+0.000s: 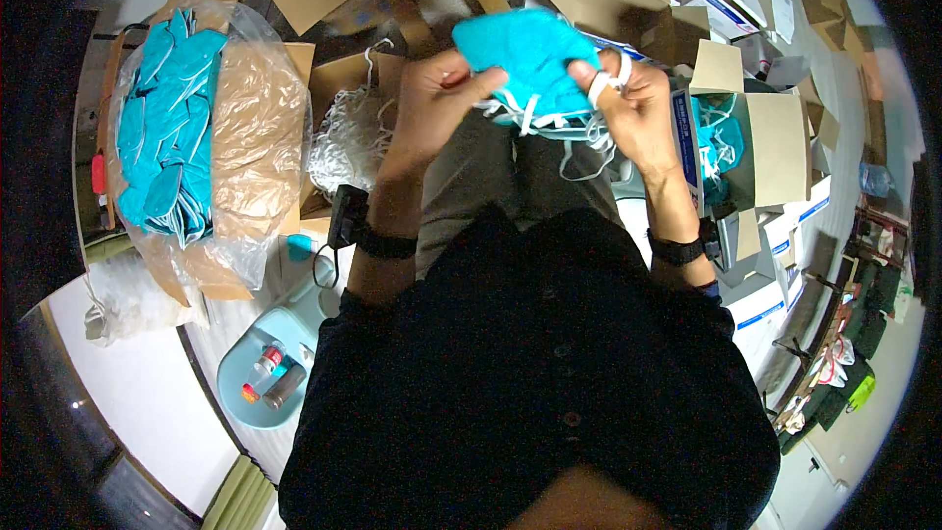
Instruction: Checking and packing medical masks into boxes.
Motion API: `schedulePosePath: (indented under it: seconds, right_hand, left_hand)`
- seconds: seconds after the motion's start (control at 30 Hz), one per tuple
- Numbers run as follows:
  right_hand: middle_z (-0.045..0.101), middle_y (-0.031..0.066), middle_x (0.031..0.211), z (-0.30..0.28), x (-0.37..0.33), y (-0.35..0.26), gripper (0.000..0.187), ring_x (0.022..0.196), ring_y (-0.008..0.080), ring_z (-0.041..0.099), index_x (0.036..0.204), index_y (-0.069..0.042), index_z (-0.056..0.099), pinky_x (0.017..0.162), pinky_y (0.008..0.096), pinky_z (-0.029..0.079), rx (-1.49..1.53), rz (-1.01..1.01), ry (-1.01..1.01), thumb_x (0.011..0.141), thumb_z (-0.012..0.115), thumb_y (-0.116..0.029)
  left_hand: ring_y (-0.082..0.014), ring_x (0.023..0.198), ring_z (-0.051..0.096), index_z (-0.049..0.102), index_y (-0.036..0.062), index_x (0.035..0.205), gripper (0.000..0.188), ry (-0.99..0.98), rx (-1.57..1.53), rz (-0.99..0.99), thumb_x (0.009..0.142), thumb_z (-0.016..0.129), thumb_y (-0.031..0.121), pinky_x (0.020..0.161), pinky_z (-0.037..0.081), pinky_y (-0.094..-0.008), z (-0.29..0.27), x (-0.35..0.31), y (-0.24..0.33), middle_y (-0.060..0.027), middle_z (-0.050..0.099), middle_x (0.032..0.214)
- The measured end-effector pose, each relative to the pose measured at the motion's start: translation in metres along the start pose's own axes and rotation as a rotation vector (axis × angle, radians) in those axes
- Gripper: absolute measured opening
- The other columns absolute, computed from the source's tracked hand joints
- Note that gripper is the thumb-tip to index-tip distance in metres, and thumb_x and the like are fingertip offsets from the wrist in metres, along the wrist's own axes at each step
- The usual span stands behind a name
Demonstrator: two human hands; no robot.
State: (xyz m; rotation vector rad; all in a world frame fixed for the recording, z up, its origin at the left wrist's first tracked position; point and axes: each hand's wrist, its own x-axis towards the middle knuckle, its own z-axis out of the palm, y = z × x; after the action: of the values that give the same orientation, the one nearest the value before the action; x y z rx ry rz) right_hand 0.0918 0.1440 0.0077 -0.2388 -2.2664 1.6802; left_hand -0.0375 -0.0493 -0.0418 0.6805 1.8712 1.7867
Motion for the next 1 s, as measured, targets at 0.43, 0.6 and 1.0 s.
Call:
schedulePosePath:
  seconds: [0.43,0.6,1.0]
  right_hand:
    - [0.041,-0.0104,0.057,-0.009,0.003,-0.003,0.030,0.053,0.0010,0.030,0.061,-0.008,0.056,0.048,0.0214,0.022,0.085,0.102,0.214,0.088,0.065,-0.018]
    - [0.040,-0.0111,0.057,-0.009,0.005,-0.004,0.033,0.054,0.0012,0.029,0.059,-0.008,0.054,0.048,0.0221,0.021,0.114,0.128,0.186,0.088,0.064,-0.019]
    - [0.047,-0.0109,0.057,-0.010,0.012,0.018,0.020,0.047,0.0001,0.034,0.068,-0.014,0.066,0.044,0.0193,0.024,0.241,0.236,0.246,0.086,0.067,-0.024]
  left_hand:
    - [-0.0015,0.052,0.029,0.066,0.0051,0.104,0.025,0.050,0.237,0.062,0.081,0.071,0.014,0.048,0.019,-0.0208,0.006,-0.002,0.022,0.0096,0.036,0.057]
    - [-0.0005,0.055,0.036,0.066,0.0011,0.092,0.017,-0.020,0.046,0.146,0.081,0.071,0.013,0.048,0.027,-0.0198,0.015,0.006,0.004,0.0086,0.044,0.059]
    - [-0.0084,0.079,0.060,0.066,-0.0008,0.096,0.015,-0.311,-0.087,-0.042,0.084,0.066,0.009,0.072,0.047,-0.0236,0.039,-0.007,-0.018,-0.0036,0.067,0.088]
